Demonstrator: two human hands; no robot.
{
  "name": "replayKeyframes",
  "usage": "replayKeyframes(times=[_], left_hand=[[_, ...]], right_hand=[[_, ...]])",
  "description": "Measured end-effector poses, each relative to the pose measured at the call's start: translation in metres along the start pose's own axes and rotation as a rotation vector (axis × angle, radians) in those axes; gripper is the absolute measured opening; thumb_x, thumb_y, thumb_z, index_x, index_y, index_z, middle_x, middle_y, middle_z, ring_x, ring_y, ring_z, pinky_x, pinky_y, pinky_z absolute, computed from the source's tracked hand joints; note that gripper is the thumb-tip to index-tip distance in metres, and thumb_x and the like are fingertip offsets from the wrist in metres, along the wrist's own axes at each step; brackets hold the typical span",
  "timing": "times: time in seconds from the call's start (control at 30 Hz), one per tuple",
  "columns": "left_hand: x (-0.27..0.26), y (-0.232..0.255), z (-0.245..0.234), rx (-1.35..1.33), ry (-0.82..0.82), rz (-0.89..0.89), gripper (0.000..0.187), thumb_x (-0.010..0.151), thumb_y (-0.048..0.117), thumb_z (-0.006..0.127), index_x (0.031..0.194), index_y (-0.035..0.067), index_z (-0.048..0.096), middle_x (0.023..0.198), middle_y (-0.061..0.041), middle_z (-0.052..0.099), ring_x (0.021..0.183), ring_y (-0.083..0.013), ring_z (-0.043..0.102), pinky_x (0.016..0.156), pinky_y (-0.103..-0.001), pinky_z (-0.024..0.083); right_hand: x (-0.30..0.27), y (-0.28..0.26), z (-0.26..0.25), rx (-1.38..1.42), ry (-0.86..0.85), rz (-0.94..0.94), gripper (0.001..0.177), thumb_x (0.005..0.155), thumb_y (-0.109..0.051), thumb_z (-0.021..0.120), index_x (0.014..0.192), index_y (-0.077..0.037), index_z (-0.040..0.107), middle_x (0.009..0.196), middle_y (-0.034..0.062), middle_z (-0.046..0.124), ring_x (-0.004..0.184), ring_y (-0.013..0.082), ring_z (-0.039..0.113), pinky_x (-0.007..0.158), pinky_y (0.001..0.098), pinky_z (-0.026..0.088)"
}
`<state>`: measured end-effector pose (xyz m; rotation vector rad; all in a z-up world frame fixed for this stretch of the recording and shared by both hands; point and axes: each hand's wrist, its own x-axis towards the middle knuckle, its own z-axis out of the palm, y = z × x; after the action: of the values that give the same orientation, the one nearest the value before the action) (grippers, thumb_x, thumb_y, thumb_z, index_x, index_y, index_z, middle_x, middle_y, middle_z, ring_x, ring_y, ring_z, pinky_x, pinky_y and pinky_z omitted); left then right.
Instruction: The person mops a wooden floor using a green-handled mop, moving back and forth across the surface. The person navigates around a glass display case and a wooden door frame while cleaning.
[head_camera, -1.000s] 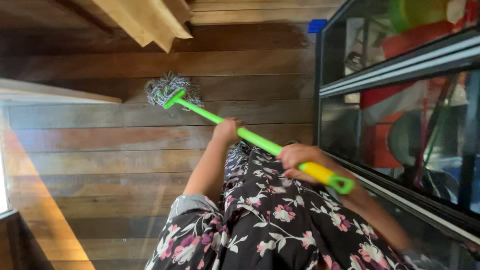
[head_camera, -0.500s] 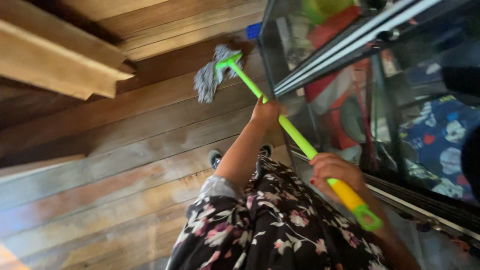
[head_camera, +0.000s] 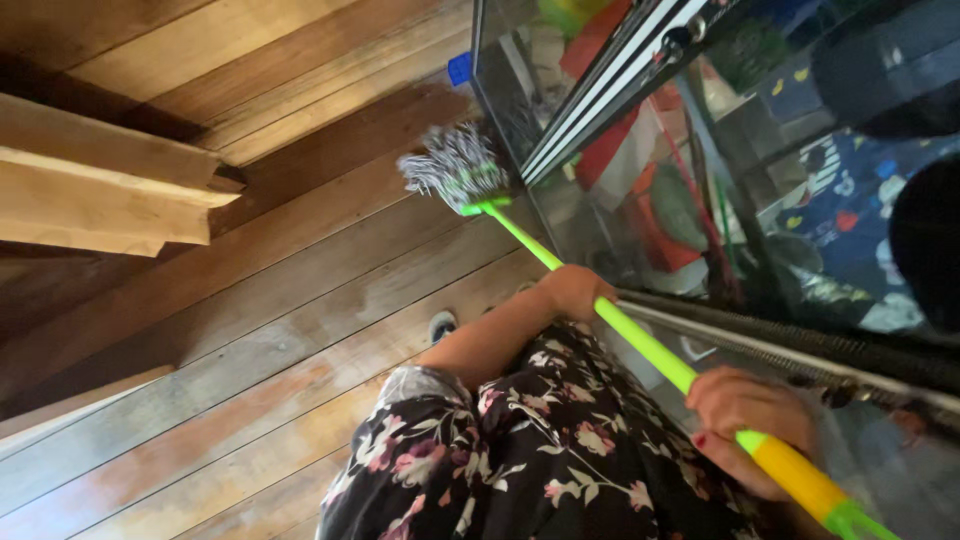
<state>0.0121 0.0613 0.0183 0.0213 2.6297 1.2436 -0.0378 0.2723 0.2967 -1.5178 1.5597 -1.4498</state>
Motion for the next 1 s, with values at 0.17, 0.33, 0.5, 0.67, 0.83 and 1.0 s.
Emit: replayKeyframes(times=[0.17, 0.33, 0.5, 0.67, 0.83, 1.0], left_hand=[[-0.028, 0.0, 0.026, 0.041, 0.053, 0.147, 0.023, 0.076, 0.029, 0.067, 0.097, 0.027, 0.073, 0.086, -0.007, 0.074, 0.084, -0.0355, 0.071, 0.073, -0.051, 0.055], [-0.031, -0.011, 0.028, 0.097, 0.102, 0.289, 0.015, 0.078, 0.035, 0.068, 0.092, 0.028, 0.069, 0.08, -0.002, 0.073, 0.082, -0.0303, 0.071, 0.075, -0.049, 0.054], [-0.002, -0.06, 0.027, 0.183, -0.02, 0.159, 0.021, 0.086, 0.038, 0.069, 0.105, 0.029, 0.07, 0.089, -0.003, 0.073, 0.088, -0.0309, 0.071, 0.084, -0.053, 0.049], [-0.005, -0.129, -0.005, 0.252, 0.028, -0.043, 0.029, 0.074, 0.028, 0.076, 0.103, 0.029, 0.073, 0.111, 0.002, 0.074, 0.116, -0.024, 0.066, 0.099, -0.049, 0.049], [-0.008, -0.161, -0.045, 0.443, 0.038, -0.331, 0.019, 0.083, 0.03, 0.072, 0.102, 0.027, 0.074, 0.112, 0.0, 0.073, 0.113, -0.0254, 0.068, 0.092, -0.049, 0.054], [-0.019, -0.114, -0.02, 0.534, 0.266, -0.403, 0.025, 0.082, 0.025, 0.071, 0.106, 0.022, 0.072, 0.117, -0.007, 0.07, 0.107, -0.0306, 0.068, 0.083, -0.048, 0.055]], right_hand=[[-0.03, -0.022, 0.033, 0.007, 0.032, 0.044, 0.021, 0.082, -0.014, 0.079, 0.08, -0.006, 0.06, 0.077, 0.0039, 0.064, 0.074, 0.0229, 0.067, 0.078, 0.0439, 0.058], [-0.042, 0.0, 0.049, 0.055, 0.096, -0.127, 0.022, 0.082, -0.015, 0.08, 0.081, -0.007, 0.06, 0.076, 0.0036, 0.066, 0.071, 0.0181, 0.066, 0.075, 0.0427, 0.058], [-0.054, 0.042, 0.048, 0.017, 0.121, -0.119, 0.023, 0.084, -0.009, 0.081, 0.09, -0.008, 0.058, 0.085, 0.0061, 0.068, 0.081, 0.0216, 0.068, 0.081, 0.0458, 0.058], [-0.053, 0.17, 0.079, 0.024, 0.104, -0.4, 0.032, 0.084, -0.009, 0.083, 0.101, -0.01, 0.057, 0.097, 0.0113, 0.07, 0.093, 0.0267, 0.071, 0.086, 0.049, 0.057], [-0.012, 0.263, 0.106, 0.127, -0.102, -0.316, 0.027, 0.08, -0.008, 0.071, 0.102, -0.012, 0.057, 0.107, 0.013, 0.075, 0.106, 0.0293, 0.073, 0.096, 0.0485, 0.057], [-0.035, 0.227, 0.101, -0.126, 0.063, -0.248, 0.028, 0.095, -0.024, 0.077, 0.097, -0.01, 0.053, 0.103, 0.0129, 0.068, 0.102, 0.0369, 0.068, 0.09, 0.0454, 0.056]])
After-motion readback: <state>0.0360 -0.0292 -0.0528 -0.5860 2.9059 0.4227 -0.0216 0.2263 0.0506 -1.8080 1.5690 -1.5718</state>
